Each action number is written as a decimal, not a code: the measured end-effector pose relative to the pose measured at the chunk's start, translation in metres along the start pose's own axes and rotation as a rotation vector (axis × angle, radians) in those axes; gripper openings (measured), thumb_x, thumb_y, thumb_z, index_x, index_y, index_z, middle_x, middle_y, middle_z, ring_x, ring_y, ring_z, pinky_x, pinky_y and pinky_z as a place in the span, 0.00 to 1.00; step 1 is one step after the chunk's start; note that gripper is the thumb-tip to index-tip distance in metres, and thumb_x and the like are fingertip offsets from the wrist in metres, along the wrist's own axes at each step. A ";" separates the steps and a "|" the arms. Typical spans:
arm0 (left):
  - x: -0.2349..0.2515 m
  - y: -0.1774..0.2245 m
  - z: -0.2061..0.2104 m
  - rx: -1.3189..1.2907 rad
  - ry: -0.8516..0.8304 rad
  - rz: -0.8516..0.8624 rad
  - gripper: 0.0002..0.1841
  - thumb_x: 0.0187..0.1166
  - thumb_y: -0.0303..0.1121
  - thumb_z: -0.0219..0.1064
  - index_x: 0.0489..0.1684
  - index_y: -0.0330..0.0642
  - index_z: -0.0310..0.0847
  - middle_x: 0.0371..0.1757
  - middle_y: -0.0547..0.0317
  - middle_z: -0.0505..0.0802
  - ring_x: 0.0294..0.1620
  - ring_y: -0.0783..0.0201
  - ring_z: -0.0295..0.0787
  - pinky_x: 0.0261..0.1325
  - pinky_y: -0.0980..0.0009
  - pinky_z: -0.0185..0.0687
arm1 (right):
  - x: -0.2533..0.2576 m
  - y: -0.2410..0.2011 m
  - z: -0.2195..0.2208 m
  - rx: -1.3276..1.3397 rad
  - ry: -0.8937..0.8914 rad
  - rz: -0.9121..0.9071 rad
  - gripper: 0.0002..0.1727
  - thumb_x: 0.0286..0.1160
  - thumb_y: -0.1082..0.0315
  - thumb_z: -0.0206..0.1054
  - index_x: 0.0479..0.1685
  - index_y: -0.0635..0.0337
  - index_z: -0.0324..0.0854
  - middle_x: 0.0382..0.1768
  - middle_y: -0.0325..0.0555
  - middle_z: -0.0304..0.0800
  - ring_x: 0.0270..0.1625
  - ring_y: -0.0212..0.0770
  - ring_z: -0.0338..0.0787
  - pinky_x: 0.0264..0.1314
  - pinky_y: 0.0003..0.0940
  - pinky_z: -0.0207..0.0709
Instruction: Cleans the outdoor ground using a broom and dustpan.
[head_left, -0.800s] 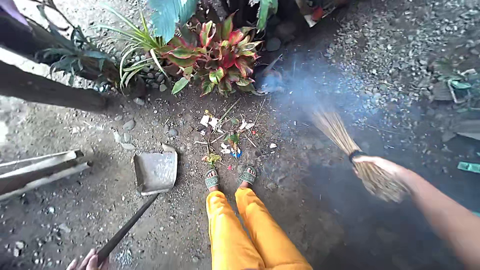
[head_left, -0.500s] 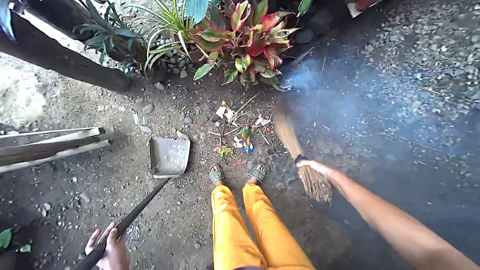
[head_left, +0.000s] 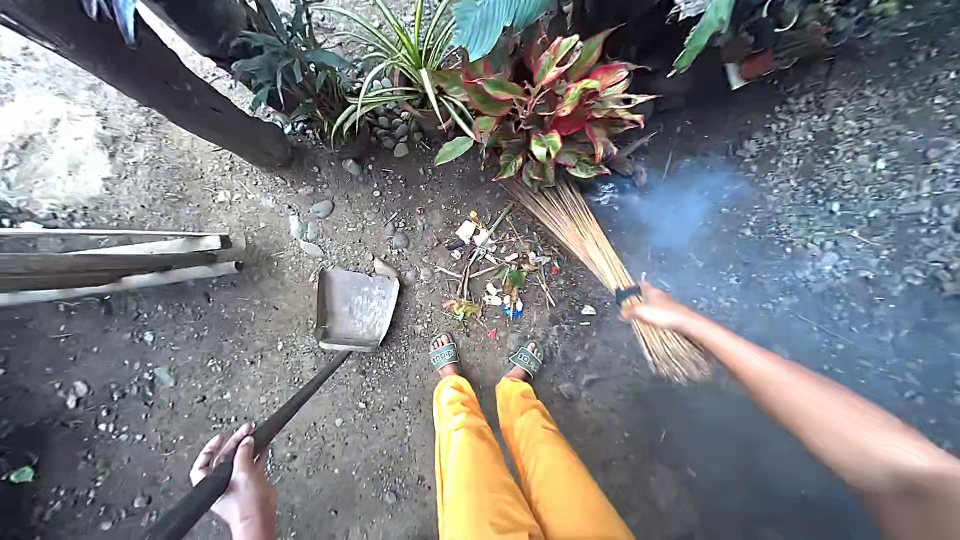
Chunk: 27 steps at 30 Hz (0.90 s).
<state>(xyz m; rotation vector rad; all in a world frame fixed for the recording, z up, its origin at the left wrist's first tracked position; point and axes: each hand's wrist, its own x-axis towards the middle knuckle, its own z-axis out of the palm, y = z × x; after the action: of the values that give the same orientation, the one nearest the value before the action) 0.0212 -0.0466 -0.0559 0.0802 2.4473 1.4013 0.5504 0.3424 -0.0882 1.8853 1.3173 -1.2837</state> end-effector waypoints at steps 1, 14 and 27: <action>0.004 -0.002 -0.002 0.000 -0.007 0.013 0.28 0.76 0.25 0.60 0.76 0.37 0.58 0.56 0.59 0.89 0.53 0.71 0.90 0.43 0.70 0.89 | 0.025 -0.020 0.003 -0.050 -0.007 0.016 0.49 0.70 0.67 0.77 0.90 0.66 0.49 0.72 0.76 0.76 0.74 0.70 0.78 0.76 0.67 0.69; 0.039 0.001 -0.015 -0.045 -0.030 -0.050 0.26 0.76 0.23 0.60 0.75 0.33 0.59 0.56 0.62 0.87 0.52 0.76 0.86 0.47 0.71 0.87 | -0.126 -0.039 -0.062 -0.166 -0.221 0.012 0.35 0.67 0.70 0.80 0.75 0.68 0.71 0.62 0.68 0.83 0.63 0.60 0.84 0.68 0.58 0.74; 0.073 0.000 -0.026 -0.080 -0.056 -0.063 0.25 0.73 0.24 0.61 0.71 0.38 0.61 0.53 0.68 0.90 0.53 0.74 0.90 0.47 0.69 0.90 | 0.024 -0.132 0.053 -0.226 -0.232 0.134 0.28 0.74 0.65 0.74 0.68 0.76 0.74 0.62 0.72 0.82 0.64 0.62 0.84 0.70 0.61 0.73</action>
<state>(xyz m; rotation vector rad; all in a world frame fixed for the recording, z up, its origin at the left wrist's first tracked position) -0.0563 -0.0533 -0.0615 0.0233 2.3250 1.4484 0.4108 0.3643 -0.1183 1.5893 1.1433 -1.1910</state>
